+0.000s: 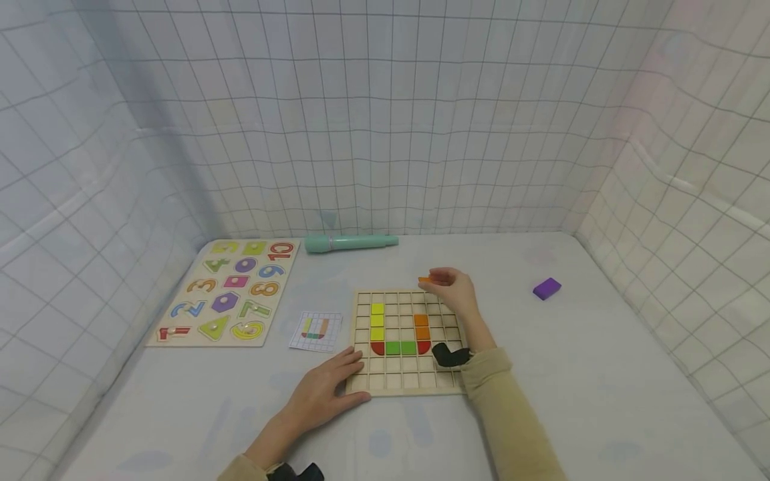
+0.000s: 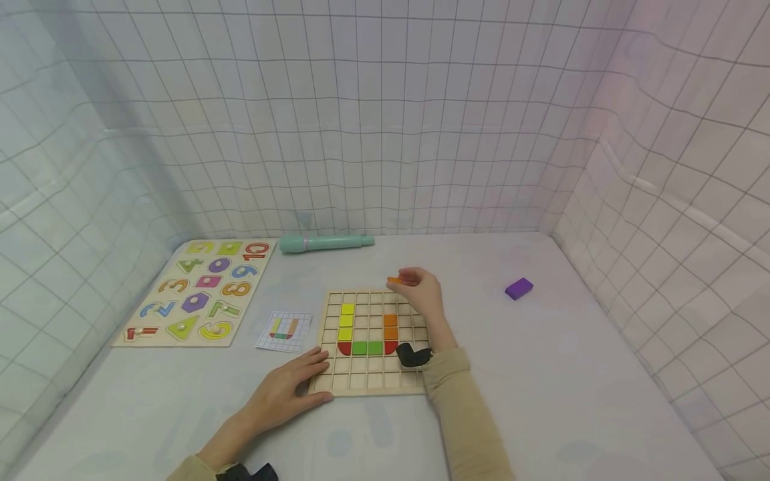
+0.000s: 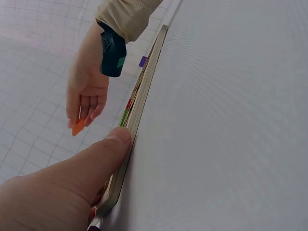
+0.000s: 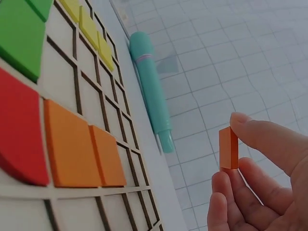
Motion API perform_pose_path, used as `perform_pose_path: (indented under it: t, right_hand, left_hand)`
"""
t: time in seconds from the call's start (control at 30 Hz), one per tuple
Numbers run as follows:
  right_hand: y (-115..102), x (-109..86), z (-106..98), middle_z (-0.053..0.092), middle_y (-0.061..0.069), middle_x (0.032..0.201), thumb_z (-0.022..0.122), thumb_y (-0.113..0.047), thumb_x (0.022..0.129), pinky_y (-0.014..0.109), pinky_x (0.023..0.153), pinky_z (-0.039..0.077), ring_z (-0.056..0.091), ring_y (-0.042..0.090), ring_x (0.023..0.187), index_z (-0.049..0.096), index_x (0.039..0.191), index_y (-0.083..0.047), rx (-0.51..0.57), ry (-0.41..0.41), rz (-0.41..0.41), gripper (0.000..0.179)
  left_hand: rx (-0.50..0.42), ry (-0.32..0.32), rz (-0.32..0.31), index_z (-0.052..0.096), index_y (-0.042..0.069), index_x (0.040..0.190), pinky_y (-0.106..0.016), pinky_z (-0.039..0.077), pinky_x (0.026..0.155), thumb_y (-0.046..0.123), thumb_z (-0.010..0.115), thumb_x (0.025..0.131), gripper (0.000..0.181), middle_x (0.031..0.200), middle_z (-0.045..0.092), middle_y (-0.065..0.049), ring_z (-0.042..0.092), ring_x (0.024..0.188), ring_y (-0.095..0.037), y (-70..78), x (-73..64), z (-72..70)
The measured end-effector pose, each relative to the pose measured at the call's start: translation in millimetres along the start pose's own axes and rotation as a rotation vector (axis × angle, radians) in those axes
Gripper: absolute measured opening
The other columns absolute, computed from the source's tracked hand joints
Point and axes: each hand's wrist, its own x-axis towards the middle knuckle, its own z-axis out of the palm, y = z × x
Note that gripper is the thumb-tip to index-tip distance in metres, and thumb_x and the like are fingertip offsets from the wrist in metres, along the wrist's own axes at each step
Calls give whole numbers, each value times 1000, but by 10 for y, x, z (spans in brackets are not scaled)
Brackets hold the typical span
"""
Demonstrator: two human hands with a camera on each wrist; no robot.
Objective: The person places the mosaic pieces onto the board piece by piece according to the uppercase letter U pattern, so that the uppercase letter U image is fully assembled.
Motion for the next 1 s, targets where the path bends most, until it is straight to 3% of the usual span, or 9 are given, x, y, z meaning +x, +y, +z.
perform_pose_path:
  t: [0.33,0.53,1.0]
  right_hand:
    - [163,-84,134,65,14,107,79,-21,77,39,85,51,61,28,100,65,112,0,-64,-55,78,44]
    - [178,-112,192,65,10,106,80,-21,76,37,84,51,61,25,98,64,112,-4,-122,-95,77,43]
    - [211,-121,226,65,8,100,81,-20,73,36,82,51,60,23,92,64,110,-3,-197,-50,77,44]
  left_hand:
    - [2,-6,-5,65,7,120,-41,39,102,53,67,80,61,133,55,-2,41,130,-20,-3,-6,12]
    - [-1,-6,-16,65,7,120,-41,39,102,52,68,80,60,133,55,-2,41,130,-20,5,2,-3]
    - [-2,-14,-21,64,8,121,-41,38,103,54,66,80,62,134,54,-2,40,131,-19,-3,7,1]
